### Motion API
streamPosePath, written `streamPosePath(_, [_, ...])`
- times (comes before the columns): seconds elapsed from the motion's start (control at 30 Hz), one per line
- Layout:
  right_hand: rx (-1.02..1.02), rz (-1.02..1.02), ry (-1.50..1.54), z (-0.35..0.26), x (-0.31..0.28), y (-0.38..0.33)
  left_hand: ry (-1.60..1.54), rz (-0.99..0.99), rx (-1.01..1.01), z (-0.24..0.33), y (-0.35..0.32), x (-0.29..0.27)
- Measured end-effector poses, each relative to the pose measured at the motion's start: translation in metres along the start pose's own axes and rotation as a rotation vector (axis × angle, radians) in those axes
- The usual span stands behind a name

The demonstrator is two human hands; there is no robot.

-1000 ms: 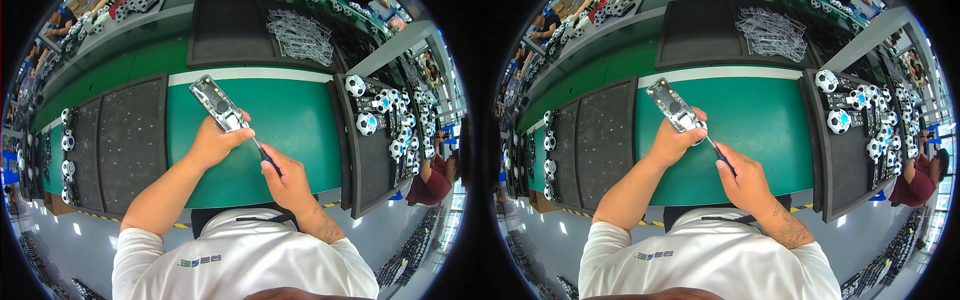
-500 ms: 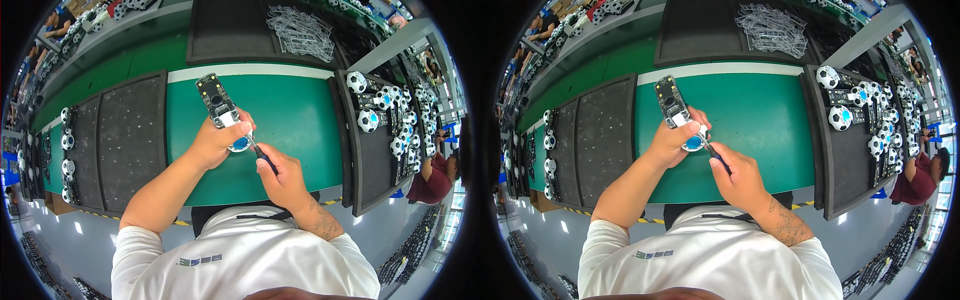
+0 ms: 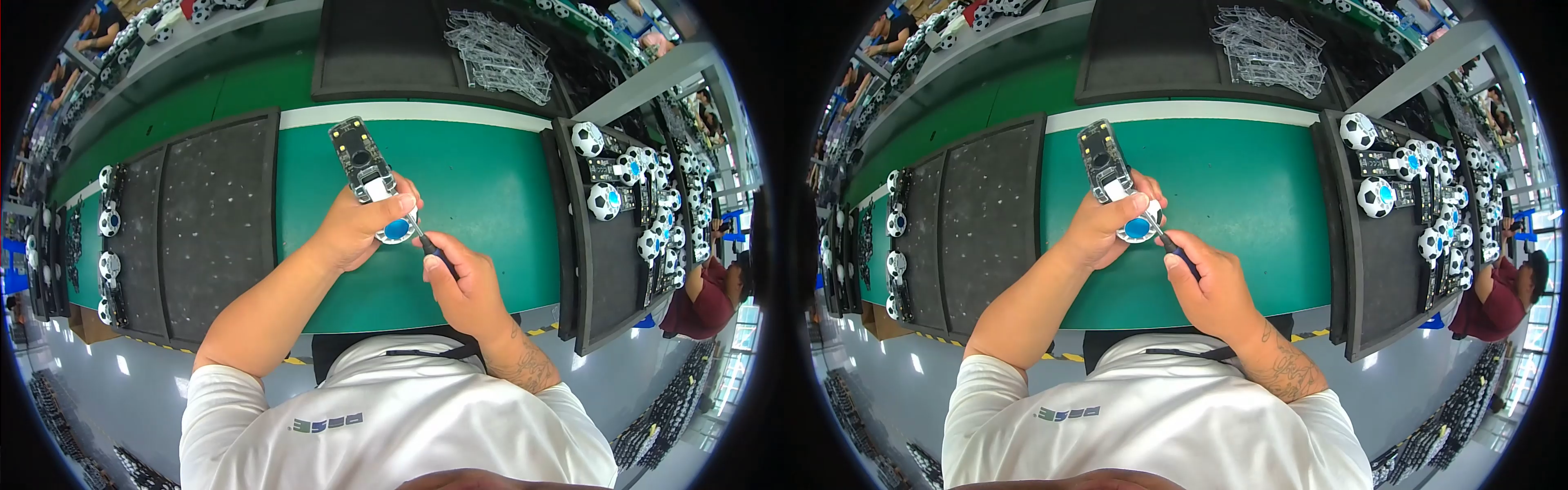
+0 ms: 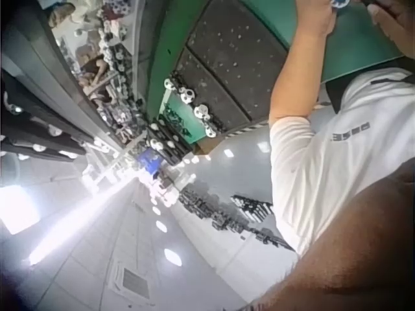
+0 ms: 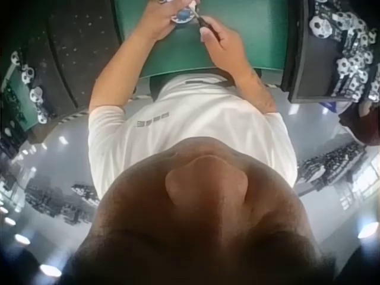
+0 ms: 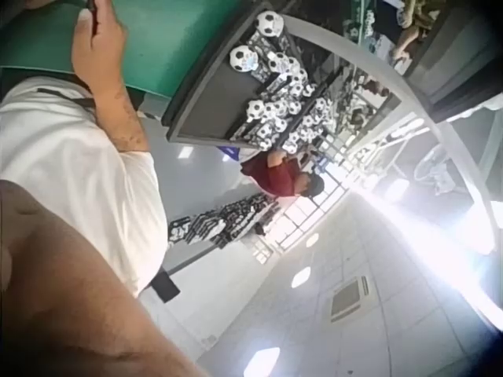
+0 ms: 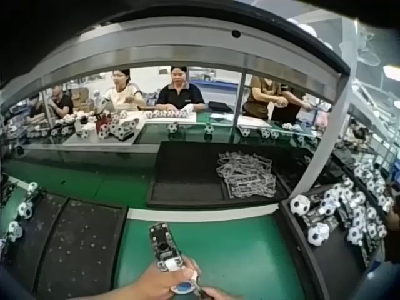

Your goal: Assembling electronic components by attaching parts to a circuit board and using a screwdriver.

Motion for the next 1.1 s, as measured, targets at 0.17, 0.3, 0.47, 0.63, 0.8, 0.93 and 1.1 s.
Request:
streamPosePath(0.17, [-0.149,0.047,-0.214,-0.010,-0.013,0.003,0.142,0.076,0.135,0.002,0.001,-0.011])
streamPosePath(0.3, [-0.199,0.050,-0.255,-0.020,-0.017,0.000,0.226,0.024,0.206,0.005,0.000,-0.010])
streamPosePath(0.47, [-0.271,0.109,-0.305,-0.019,-0.013,0.000,0.392,0.041,0.167,0.005,-0.002,-0.008])
streamPosePath(0.63, [-0.317,0.169,-0.335,-0.022,-0.013,-0.001,0.467,0.055,0.162,0.005,-0.003,-0.005])
streamPosePath(0.8, [-0.296,0.163,-0.343,-0.020,-0.013,-0.002,0.506,0.060,0.170,0.005,-0.003,-0.004])
streamPosePath(0.93, [-0.248,0.153,-0.353,-0.023,-0.016,-0.004,0.770,0.092,0.264,0.017,-0.006,0.004])
streamPosePath(1.1, [-0.045,0.039,-0.351,-0.024,-0.028,-0.006,1.089,0.134,0.303,0.020,-0.006,0.006])
Point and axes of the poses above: each hand's wrist, its own y-axis towards the middle knuckle, its own x-axis out of the palm, z = x × y, the point moved 8 cm from there along y, towards the middle knuckle, and after that the axes turned 3 degrees about -y, right-handed, at the moved point
